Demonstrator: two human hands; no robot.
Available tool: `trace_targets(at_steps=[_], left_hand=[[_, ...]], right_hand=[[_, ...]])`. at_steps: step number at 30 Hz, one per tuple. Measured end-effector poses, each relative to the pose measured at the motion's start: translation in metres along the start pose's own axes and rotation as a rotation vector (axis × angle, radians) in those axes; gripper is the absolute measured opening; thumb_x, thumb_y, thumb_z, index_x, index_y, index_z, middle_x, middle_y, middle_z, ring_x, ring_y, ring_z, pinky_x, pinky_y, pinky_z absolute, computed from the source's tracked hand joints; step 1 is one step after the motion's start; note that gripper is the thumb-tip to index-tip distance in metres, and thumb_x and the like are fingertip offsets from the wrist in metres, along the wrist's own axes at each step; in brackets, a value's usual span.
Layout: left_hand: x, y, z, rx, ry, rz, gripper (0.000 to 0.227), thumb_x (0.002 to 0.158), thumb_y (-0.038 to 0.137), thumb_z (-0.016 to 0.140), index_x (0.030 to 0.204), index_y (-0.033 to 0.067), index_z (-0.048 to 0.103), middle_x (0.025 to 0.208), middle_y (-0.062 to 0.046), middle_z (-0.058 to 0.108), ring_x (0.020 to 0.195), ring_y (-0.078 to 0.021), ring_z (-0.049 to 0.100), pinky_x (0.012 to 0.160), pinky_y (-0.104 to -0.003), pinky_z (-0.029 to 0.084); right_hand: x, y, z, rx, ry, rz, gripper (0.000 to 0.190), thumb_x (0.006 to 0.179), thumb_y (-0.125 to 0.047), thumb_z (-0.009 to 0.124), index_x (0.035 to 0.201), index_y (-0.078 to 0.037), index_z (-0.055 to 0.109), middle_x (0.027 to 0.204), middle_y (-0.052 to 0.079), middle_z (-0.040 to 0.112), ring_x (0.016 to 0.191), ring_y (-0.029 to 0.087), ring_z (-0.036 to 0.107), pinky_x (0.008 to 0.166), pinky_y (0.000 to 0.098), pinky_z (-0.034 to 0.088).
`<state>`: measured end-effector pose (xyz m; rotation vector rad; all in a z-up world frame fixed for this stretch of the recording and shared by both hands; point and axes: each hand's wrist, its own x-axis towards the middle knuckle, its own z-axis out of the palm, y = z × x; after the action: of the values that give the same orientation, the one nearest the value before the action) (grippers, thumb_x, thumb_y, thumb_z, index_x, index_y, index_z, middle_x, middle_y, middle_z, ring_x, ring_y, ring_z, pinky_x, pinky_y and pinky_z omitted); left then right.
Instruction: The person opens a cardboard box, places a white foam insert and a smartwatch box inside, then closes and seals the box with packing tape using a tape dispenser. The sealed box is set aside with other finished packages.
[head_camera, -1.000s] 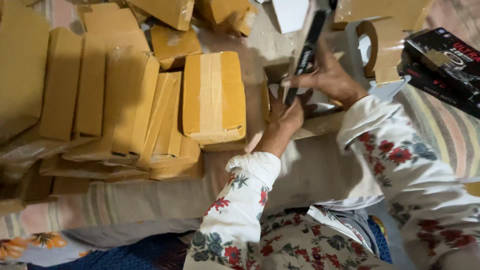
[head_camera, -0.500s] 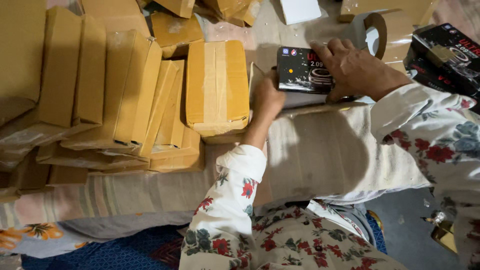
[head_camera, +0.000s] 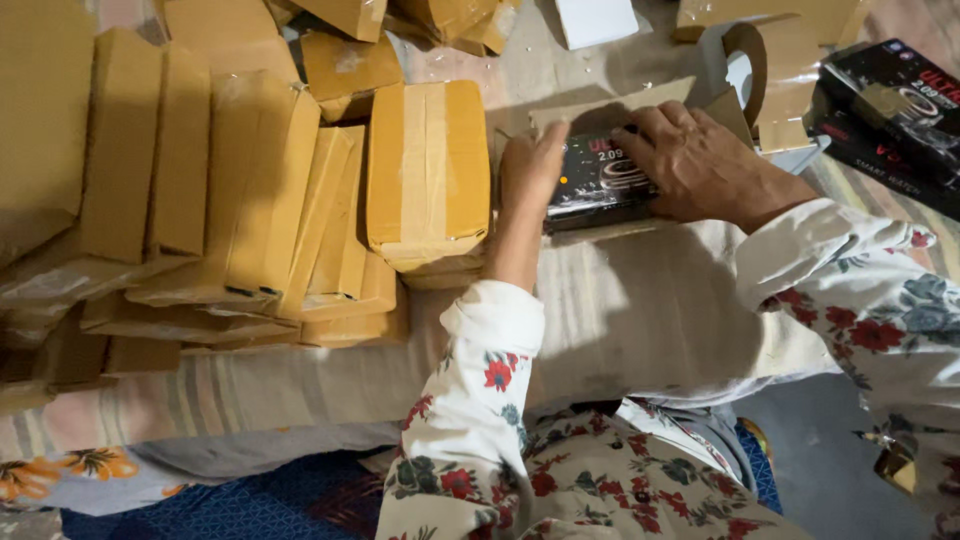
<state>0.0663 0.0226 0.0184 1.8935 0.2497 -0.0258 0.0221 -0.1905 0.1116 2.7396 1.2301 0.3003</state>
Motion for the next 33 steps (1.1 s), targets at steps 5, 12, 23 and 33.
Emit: trace_targets(at_steps=[5, 12, 23, 33], left_hand=[[-0.074, 0.053, -0.007, 0.763, 0.385, 0.428, 0.052, 0.079, 0.027, 0.077, 0.124, 0.0018, 0.067, 0.146, -0.028, 0.046, 0.138, -0.0436, 0.041, 0.117, -0.054, 0.029], [-0.121, 0.056, -0.020, 0.502, 0.491, 0.562, 0.056, 0.098, 0.020, 0.065, 0.147, -0.0022, 0.050, 0.164, -0.030, 0.025, 0.156, -0.0457, 0.023, 0.128, -0.053, 0.021], [-0.143, -0.045, 0.024, -0.010, 0.407, 0.468, 0.121, 0.074, 0.035, 0.094, 0.156, -0.0122, 0.019, 0.156, -0.040, 0.031, 0.147, -0.0460, 0.034, 0.121, -0.048, 0.028], [-0.102, -0.081, 0.033, 0.031, 0.282, 0.230, 0.045, 0.082, 0.030, 0.088, 0.108, 0.0030, 0.064, 0.099, -0.021, 0.074, 0.091, -0.0348, 0.071, 0.082, -0.043, 0.054]], right_hand=[[-0.005, 0.013, 0.009, 0.257, -0.029, 0.047, 0.078, 0.074, -0.034, 0.084, 0.143, -0.012, 0.056, 0.137, 0.023, 0.054, 0.124, 0.044, 0.053, 0.105, 0.0501, 0.046], [-0.007, 0.014, 0.028, 0.213, -0.146, 0.148, 0.080, 0.076, -0.031, 0.077, 0.151, -0.019, 0.050, 0.141, 0.018, 0.054, 0.131, 0.042, 0.052, 0.108, 0.0513, 0.048], [0.022, 0.025, 0.037, 0.333, -0.251, 0.046, 0.089, 0.069, -0.045, 0.083, 0.148, -0.025, 0.048, 0.148, 0.009, 0.049, 0.139, 0.037, 0.042, 0.111, 0.0584, 0.037], [0.024, 0.047, 0.063, 0.326, -0.257, 0.048, 0.079, 0.075, -0.025, 0.082, 0.149, -0.024, 0.054, 0.135, 0.015, 0.063, 0.115, 0.037, 0.064, 0.101, 0.0447, 0.050]])
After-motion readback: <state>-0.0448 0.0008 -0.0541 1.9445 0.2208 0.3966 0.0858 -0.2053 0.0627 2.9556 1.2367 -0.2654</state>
